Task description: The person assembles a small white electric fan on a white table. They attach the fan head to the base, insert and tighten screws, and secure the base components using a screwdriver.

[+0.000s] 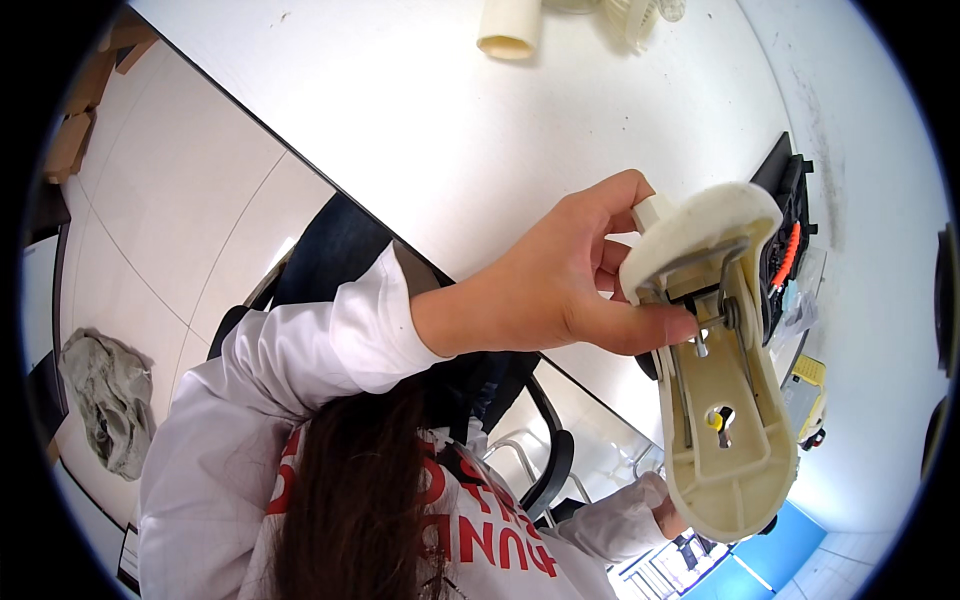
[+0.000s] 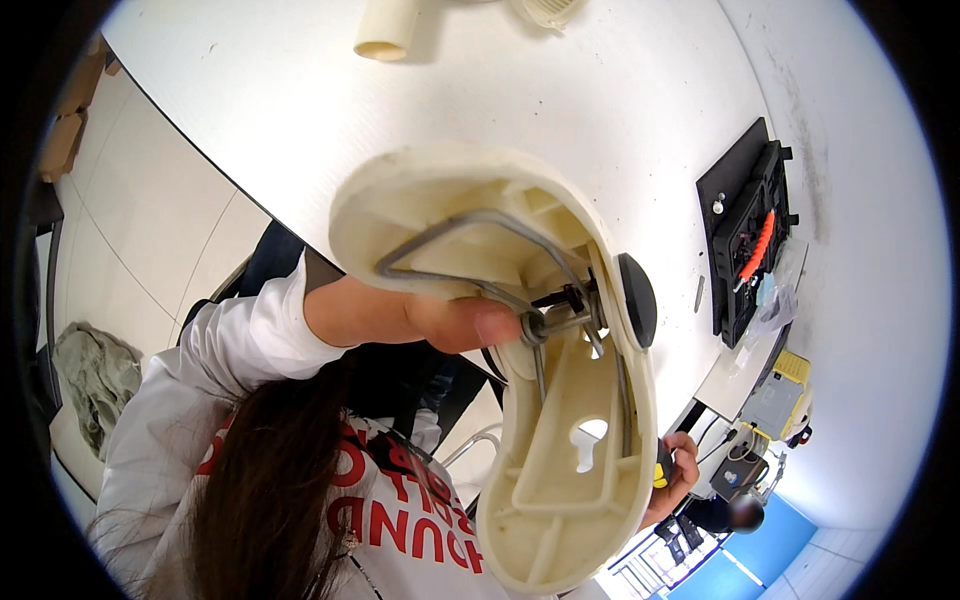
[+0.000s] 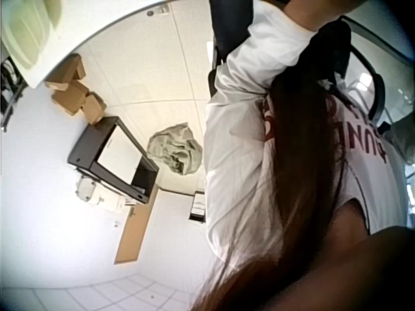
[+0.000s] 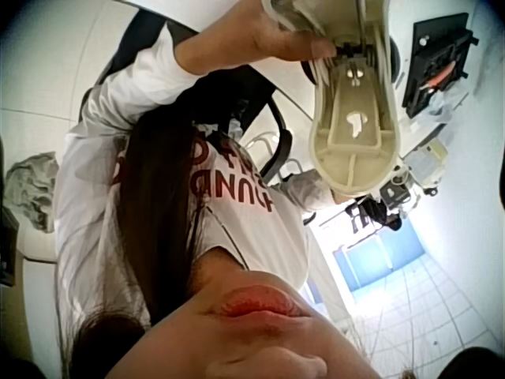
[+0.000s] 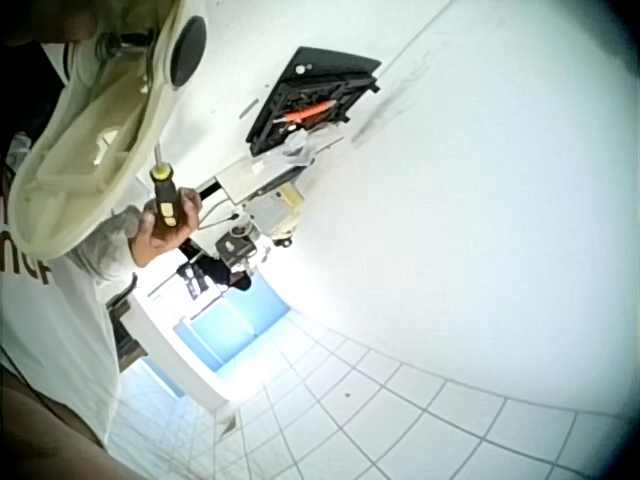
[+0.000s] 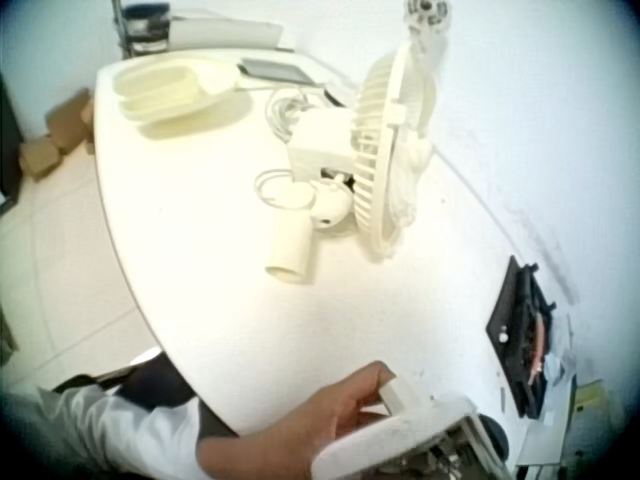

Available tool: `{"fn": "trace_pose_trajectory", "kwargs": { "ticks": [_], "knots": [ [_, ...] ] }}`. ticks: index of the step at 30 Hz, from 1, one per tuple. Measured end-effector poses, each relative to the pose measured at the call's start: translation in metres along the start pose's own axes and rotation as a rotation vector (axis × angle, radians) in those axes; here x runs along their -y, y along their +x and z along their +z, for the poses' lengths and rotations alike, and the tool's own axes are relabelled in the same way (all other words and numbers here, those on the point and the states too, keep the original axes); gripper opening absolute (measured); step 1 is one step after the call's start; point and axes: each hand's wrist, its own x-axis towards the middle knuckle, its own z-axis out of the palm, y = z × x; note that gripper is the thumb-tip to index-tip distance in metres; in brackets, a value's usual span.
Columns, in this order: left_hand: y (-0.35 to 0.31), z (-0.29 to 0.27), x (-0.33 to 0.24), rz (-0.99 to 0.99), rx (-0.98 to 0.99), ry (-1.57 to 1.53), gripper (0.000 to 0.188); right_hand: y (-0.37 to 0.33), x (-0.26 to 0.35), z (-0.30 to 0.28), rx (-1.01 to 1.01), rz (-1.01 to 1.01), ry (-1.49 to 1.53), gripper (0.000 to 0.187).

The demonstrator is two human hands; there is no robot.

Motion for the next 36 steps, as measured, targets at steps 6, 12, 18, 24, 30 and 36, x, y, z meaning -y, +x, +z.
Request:
{"fn": "trace_pose_trajectory", "kwargs": {
  "ticks": [6,12,18,24,30,36],
  "knots": [
    [0.000,0.001,-0.003,-0.010,-0.034,0.006,0.053,-0.018,-0.013,-0.018,-0.041,0.133,0.157,0.046],
    [0.001,0.000,0.014,0.152,0.018,0.119,0.057,-0.024,-0.014,-0.022,-0.074,0.169,0.194,0.042],
    [0.003,0.000,0.015,0.160,0.022,0.126,0.060,-0.025,-0.007,-0.015,-0.009,0.349,0.381,0.044],
    [0.003,-0.002,0.019,0.169,0.024,0.158,0.060,-0.028,-0.010,-0.027,0.023,0.463,0.275,0.045],
    [0.003,-0.001,0.018,0.158,0.027,0.172,0.060,-0.019,0.005,-0.030,0.065,0.583,0.082,0.045],
    [0.002,0.001,0.016,0.133,0.013,0.153,0.062,-0.019,0.013,-0.006,-0.259,0.419,0.320,0.052]
  ]
}}
